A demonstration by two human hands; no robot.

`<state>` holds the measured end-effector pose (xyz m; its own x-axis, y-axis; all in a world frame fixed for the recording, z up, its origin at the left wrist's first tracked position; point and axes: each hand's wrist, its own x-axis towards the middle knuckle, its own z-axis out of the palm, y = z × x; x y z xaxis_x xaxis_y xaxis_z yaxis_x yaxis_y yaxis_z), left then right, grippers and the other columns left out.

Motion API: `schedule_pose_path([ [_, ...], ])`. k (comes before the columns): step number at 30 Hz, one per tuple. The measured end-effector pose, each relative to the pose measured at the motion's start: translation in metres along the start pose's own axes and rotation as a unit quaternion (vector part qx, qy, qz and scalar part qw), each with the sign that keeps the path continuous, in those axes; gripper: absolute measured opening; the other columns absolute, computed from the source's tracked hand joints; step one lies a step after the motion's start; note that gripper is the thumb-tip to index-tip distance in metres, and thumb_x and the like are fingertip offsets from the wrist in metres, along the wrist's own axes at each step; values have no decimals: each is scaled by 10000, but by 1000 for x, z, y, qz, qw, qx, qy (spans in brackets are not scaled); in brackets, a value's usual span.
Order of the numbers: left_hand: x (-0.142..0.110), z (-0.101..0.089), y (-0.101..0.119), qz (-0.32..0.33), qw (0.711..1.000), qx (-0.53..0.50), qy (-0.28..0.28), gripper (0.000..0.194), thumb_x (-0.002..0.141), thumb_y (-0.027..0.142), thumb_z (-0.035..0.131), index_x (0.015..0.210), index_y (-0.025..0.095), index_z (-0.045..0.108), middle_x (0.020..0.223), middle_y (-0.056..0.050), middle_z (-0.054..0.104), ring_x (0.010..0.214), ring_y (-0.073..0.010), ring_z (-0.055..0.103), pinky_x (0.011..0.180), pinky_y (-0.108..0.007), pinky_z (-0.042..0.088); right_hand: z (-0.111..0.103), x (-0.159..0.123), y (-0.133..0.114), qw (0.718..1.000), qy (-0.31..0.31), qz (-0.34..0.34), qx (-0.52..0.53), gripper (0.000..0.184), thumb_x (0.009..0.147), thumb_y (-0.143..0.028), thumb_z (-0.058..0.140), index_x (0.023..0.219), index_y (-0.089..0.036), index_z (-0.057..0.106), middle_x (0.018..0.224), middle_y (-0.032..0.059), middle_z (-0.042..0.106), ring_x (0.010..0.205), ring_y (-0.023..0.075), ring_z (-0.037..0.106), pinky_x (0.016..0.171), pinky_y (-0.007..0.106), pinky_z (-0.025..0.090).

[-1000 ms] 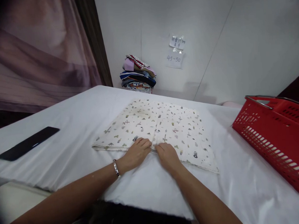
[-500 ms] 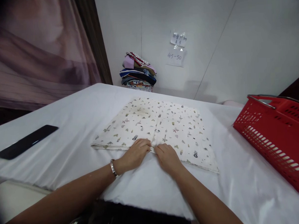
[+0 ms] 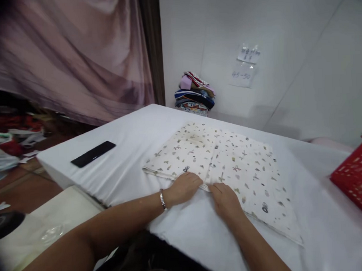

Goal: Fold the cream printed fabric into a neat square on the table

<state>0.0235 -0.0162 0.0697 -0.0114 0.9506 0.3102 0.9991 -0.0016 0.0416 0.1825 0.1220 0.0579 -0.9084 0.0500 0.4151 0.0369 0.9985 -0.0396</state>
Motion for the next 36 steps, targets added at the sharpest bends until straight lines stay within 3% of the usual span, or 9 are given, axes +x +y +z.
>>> schedule_pose_path([
  [6,-1,1,3,9,1000,10,6,119,829,117,455,915,160,525,869,-50,592,821,-180,524,721,-316,387,6,13,-12,998,-8,0,-62,289,849,-110,415,1105,-128,547,960,115,608,865,228,535,733,347,421],
  [11,-10,-13,-4,-4,1000,-8,-2,94,852,227,479,876,176,554,849,-40,619,825,-170,550,735,-315,401,12,20,-16,997,-18,-41,-56,247,839,-59,398,959,-139,599,879,99,606,832,221,533,723,335,415],
  [14,-35,-33,-30,-57,997,-30,33,140,867,272,469,909,192,575,915,-40,636,893,-169,558,805,-326,413,15,17,-13,998,-10,-41,-39,252,837,-66,409,978,-143,603,916,98,608,839,217,531,713,321,419],
  [17,-73,-53,-66,-149,985,-20,87,171,870,207,440,938,190,596,1006,-58,633,975,-177,548,861,-345,425,16,15,-12,999,-3,-32,-24,250,846,-87,408,981,-158,606,932,92,610,839,212,529,717,319,423],
  [21,-116,-66,-100,-229,968,-20,101,200,855,218,461,982,201,615,1045,-55,621,985,-166,548,857,-327,464,15,16,-14,1000,1,-30,-7,240,858,-120,405,984,-157,607,926,93,609,836,211,528,724,325,426],
  [24,-127,-65,-108,-223,971,-18,80,231,860,222,450,1015,210,620,1072,-54,611,1018,-164,537,885,-326,463,13,16,-15,1000,3,-27,3,230,866,-155,411,991,-169,604,921,84,607,830,206,532,715,321,428],
  [29,-120,-60,-111,-199,979,-6,50,244,871,200,429,1020,212,622,1071,-52,606,1013,-154,529,880,-314,463,13,14,-14,1000,8,-26,9,234,869,-169,411,1002,-180,602,938,80,605,835,202,535,712,318,432],
  [36,-117,-69,-113,-130,991,30,-7,254,892,206,401,1085,219,566,1116,-49,584,1028,-157,518,876,-296,435,11,14,-15,1000,-6,-28,3,251,874,-160,398,1026,-157,598,965,91,606,857,208,531,745,328,440],
])
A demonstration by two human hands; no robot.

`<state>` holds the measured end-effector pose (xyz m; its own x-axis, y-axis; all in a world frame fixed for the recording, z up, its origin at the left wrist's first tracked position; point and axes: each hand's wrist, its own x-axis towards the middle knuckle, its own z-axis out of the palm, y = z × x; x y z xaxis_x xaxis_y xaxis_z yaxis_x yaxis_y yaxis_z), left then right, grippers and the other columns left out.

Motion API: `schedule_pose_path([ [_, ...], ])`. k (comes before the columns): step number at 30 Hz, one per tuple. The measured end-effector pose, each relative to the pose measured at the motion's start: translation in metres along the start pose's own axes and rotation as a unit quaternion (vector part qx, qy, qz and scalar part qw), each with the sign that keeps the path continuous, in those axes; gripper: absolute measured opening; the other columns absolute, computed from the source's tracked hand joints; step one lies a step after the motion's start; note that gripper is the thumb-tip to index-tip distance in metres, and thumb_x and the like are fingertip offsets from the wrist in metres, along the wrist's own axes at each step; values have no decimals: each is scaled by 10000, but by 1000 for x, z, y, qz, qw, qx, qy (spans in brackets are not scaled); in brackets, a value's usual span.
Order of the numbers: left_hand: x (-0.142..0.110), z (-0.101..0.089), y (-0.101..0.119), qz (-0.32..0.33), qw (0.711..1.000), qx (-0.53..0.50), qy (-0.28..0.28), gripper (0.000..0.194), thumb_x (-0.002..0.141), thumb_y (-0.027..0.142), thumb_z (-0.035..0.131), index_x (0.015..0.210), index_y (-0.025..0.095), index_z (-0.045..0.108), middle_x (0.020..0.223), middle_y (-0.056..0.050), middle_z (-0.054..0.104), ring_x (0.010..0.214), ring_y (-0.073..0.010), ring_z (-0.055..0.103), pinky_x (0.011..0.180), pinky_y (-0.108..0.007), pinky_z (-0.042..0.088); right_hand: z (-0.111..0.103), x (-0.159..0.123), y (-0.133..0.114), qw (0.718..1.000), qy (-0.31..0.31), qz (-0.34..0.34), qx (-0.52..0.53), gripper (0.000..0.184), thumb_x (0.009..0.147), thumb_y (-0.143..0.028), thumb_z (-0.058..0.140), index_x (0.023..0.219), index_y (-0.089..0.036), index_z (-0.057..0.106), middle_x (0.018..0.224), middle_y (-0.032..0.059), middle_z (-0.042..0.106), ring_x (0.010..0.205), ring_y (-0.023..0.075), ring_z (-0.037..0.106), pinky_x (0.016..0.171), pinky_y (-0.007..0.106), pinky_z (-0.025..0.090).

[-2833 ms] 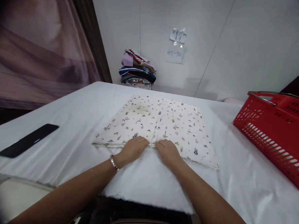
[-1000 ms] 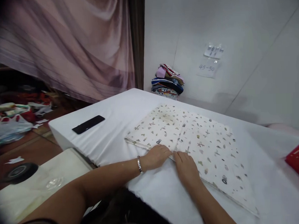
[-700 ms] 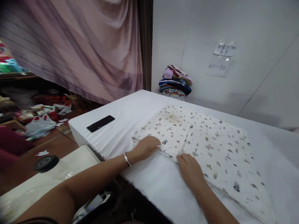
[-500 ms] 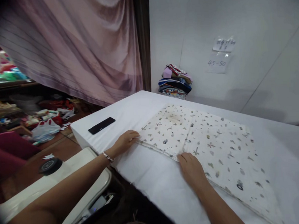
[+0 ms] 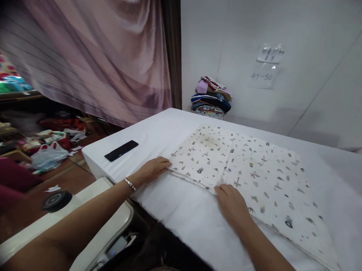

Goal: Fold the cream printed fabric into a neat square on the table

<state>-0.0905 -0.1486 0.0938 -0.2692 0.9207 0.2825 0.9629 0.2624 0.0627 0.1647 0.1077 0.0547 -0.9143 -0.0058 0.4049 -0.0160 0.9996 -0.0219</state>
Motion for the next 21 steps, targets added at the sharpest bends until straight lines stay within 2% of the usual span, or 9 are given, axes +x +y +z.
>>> schedule_pose_path([
  [4,4,-3,-2,31,998,51,-21,251,891,157,373,1034,201,574,1044,-49,610,969,-159,539,844,-299,427,-1,0,0,1000,-7,4,-2,258,873,-145,391,1024,-157,599,972,93,605,858,211,528,731,329,442],
  [6,9,-6,-3,14,997,72,-7,227,881,154,386,994,194,579,987,-51,620,917,-160,551,801,-294,430,-1,0,1,1000,-11,4,0,260,870,-137,394,1027,-161,600,972,91,605,861,209,528,728,326,443],
  [10,19,-7,-4,-81,992,73,69,220,859,152,397,983,205,571,966,-42,614,896,-163,548,735,-280,425,0,0,1,1000,-14,-3,5,260,867,-127,403,1028,-161,606,956,89,609,850,202,534,729,319,444],
  [14,20,1,-9,-196,978,-46,47,167,790,172,469,868,213,611,905,-9,625,797,-149,561,657,-250,415,0,1,0,1000,-10,3,6,252,868,-129,407,1008,-165,614,950,89,611,861,205,538,727,322,448],
  [16,18,5,-11,-292,939,-170,60,110,747,225,530,800,202,623,790,3,627,706,-141,558,634,-246,415,1,0,0,1000,-11,6,6,252,877,-140,398,1009,-166,612,960,89,609,870,206,539,730,325,451],
  [19,18,9,-11,-420,815,-389,91,107,664,265,613,707,168,600,608,16,578,570,-126,535,568,-240,426,2,0,1,1000,-9,2,3,258,882,-149,386,1017,-168,605,969,90,608,873,210,541,726,329,456],
  [20,20,9,-9,-440,779,-435,99,119,646,262,623,694,160,583,592,18,568,555,-121,535,557,-238,435,3,0,1,1000,-8,0,3,259,880,-149,386,1019,-171,603,970,89,608,874,212,542,725,330,458],
  [21,21,10,-8,-451,756,-462,110,128,638,256,624,688,155,564,591,17,563,553,-119,540,556,-237,447,3,1,1,1000,-6,0,3,259,878,-149,387,1020,-173,602,971,89,608,874,213,543,724,331,460],
])
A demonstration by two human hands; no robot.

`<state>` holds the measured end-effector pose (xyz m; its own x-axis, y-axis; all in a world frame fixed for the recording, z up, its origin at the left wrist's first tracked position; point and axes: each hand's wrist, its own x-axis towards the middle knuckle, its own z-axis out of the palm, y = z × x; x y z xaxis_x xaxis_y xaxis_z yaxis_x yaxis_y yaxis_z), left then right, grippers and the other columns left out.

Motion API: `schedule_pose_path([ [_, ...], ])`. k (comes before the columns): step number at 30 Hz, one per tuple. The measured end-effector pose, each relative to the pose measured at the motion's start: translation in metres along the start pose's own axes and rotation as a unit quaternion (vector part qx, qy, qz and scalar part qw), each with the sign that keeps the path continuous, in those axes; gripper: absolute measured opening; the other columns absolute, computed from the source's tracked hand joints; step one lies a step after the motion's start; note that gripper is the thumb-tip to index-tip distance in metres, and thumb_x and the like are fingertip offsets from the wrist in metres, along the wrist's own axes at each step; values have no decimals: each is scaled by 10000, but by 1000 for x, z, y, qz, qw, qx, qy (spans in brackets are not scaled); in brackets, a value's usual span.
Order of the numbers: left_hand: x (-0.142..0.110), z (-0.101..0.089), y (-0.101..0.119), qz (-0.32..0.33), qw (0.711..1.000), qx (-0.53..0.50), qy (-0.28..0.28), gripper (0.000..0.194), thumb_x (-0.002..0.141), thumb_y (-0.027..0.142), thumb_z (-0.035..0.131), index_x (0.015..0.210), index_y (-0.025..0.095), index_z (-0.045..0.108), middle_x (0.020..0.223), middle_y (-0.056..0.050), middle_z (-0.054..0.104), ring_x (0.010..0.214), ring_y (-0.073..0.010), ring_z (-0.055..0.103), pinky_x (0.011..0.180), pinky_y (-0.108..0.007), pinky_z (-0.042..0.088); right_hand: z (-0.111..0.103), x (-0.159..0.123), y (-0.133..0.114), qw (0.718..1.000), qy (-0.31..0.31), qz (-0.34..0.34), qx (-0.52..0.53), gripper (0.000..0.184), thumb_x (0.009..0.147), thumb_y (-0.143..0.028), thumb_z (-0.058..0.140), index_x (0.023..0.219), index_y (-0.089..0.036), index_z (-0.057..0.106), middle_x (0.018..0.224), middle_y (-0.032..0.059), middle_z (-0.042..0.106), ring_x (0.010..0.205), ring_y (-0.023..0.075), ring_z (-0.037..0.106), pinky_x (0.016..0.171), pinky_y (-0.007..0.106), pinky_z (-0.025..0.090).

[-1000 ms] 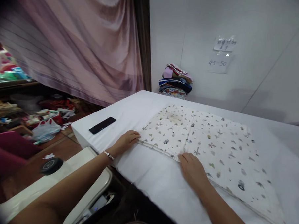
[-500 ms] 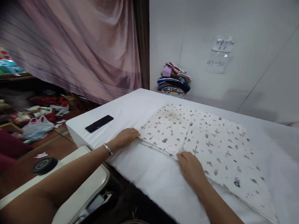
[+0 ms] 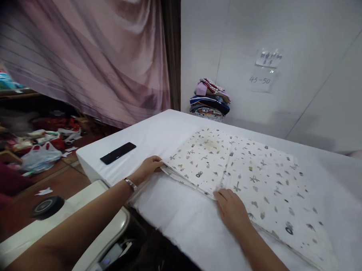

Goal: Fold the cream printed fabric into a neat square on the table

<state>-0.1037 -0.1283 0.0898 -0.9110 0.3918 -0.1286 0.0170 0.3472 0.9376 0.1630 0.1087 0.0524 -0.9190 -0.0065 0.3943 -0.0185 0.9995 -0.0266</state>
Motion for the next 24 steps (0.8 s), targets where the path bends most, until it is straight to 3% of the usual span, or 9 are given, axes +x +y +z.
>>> schedule_pose_path([
  [6,0,16,11,17,997,-67,42,126,660,224,580,684,163,473,629,17,539,586,-105,555,580,-240,484,0,0,-1,1000,11,3,10,256,873,-154,385,1009,-175,601,967,91,612,863,212,557,723,343,474],
  [11,4,18,23,55,995,-38,76,105,670,198,572,699,171,475,617,31,502,571,-103,526,564,-234,458,3,-3,1,999,41,4,12,258,883,-180,386,1021,-176,604,983,93,619,880,207,569,739,336,483],
  [14,1,12,24,116,986,74,96,82,669,144,557,682,176,482,695,8,516,643,-122,525,623,-249,434,4,-4,2,998,54,0,11,265,889,-187,383,1025,-170,609,980,96,623,886,207,573,747,333,485],
  [18,-9,8,13,208,909,351,87,101,734,93,450,755,187,478,911,-42,525,729,-147,529,676,-281,399,4,-2,3,999,51,-12,9,280,893,-183,367,1007,-166,622,961,97,629,868,207,577,727,331,487],
  [20,-13,9,5,192,899,385,80,120,751,94,425,793,193,478,931,-47,532,736,-153,533,665,-281,390,3,-1,2,999,47,-17,6,278,893,-187,371,1002,-158,625,954,98,630,861,209,576,725,331,486],
  [24,-13,8,-4,140,917,363,93,61,731,159,488,782,192,493,852,-34,576,784,-166,546,656,-260,389,1,-2,2,999,41,-9,4,277,894,-201,376,1001,-167,629,964,90,634,867,206,572,741,335,483],
])
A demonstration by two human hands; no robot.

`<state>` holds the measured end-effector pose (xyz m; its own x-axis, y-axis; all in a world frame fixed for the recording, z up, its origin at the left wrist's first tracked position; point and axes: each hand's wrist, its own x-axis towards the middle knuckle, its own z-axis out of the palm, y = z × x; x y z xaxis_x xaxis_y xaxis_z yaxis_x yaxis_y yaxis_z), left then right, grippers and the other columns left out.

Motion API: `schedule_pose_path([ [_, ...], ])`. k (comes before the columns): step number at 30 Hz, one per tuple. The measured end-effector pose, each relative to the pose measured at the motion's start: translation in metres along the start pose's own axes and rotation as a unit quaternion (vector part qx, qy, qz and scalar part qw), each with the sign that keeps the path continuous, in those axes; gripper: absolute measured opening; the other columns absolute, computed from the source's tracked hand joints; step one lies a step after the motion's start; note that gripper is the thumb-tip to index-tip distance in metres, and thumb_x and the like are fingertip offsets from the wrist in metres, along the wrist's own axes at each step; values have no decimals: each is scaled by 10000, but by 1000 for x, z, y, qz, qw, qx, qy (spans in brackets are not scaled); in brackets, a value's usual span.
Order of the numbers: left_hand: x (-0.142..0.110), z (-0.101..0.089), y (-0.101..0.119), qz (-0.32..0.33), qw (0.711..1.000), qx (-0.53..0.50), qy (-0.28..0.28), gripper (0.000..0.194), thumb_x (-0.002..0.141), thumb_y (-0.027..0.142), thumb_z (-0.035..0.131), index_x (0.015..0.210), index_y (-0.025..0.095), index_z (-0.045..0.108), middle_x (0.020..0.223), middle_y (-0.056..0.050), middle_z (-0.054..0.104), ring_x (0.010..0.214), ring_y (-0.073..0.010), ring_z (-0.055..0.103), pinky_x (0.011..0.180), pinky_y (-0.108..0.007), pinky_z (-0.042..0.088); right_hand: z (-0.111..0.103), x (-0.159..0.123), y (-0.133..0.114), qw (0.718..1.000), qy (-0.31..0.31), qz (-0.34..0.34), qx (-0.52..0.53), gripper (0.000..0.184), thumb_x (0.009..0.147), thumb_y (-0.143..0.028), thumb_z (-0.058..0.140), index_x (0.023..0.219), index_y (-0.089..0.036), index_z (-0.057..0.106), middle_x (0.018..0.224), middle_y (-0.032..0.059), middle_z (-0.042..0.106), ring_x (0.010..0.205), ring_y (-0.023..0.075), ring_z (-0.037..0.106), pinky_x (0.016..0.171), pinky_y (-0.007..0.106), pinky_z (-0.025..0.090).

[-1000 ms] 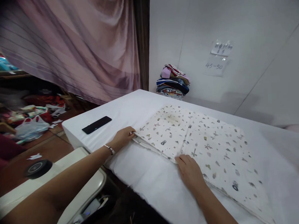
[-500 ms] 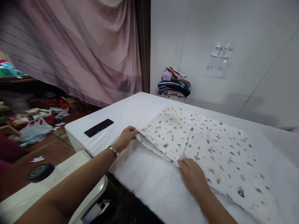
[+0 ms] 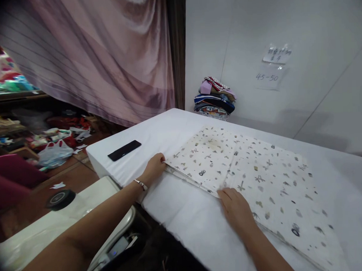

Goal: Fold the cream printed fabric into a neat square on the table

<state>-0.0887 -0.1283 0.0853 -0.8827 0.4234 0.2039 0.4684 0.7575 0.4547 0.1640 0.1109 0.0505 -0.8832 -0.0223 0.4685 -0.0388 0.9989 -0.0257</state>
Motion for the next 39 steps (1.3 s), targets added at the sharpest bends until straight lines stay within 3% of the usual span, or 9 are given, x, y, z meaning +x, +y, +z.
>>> schedule_pose_path([
  [5,-4,-10,-4,-78,992,-69,-67,388,715,418,580,1016,184,506,836,-26,626,713,-168,579,591,-252,402,-2,1,0,1000,-12,14,11,276,887,-203,385,1010,-173,630,966,85,635,868,202,571,733,321,483],
  [10,-11,-14,4,-69,988,-69,-119,608,678,463,623,1199,201,451,902,-41,654,804,-202,606,673,-266,432,-2,2,-1,999,-22,27,24,271,887,-201,388,1013,-179,627,964,86,630,868,197,563,737,316,476],
  [14,-10,-3,15,-63,991,-96,-65,504,697,370,614,1159,210,490,981,-57,653,853,-198,608,715,-264,442,-3,2,-2,999,-20,28,24,270,891,-198,384,1019,-168,621,972,90,623,882,198,559,751,315,473],
  [17,-4,3,18,-73,987,-137,-39,379,746,259,521,1120,202,499,863,-32,667,701,-148,620,629,-234,448,-4,1,-1,999,-17,33,31,265,897,-211,385,1017,-169,617,981,92,618,894,197,559,764,315,471],
  [21,1,0,16,-76,990,-115,-38,316,752,216,481,1065,183,513,748,-28,656,635,-154,612,574,-235,432,-5,2,-3,998,-25,38,32,267,900,-208,379,1013,-177,619,968,87,619,885,198,559,751,316,468],
  [26,-4,-6,16,-47,997,-34,-49,250,727,206,513,974,203,555,886,-71,654,851,-228,602,665,-278,419,-7,5,-6,998,-39,37,39,261,892,-194,391,1002,-196,628,940,73,627,855,194,560,730,313,463],
  [32,-8,-9,17,-37,996,38,-69,233,758,232,482,972,197,565,914,-105,642,870,-269,595,699,-338,430,-9,7,-6,997,-53,40,41,268,895,-184,390,1028,-158,621,963,91,620,872,200,549,744,316,459],
  [35,-11,-11,13,40,995,83,-34,273,751,201,496,1013,196,570,1112,-106,580,1019,-256,539,800,-347,429,-11,7,-8,996,-60,46,42,270,898,-184,385,1021,-159,623,958,87,621,864,197,548,743,316,457],
  [39,-17,-9,16,267,958,100,-12,357,761,126,507,1106,206,554,1273,-96,485,1184,-239,418,977,-384,332,-11,8,-9,997,-49,48,47,274,901,-191,374,1021,-177,621,948,85,617,852,195,546,728,315,453],
])
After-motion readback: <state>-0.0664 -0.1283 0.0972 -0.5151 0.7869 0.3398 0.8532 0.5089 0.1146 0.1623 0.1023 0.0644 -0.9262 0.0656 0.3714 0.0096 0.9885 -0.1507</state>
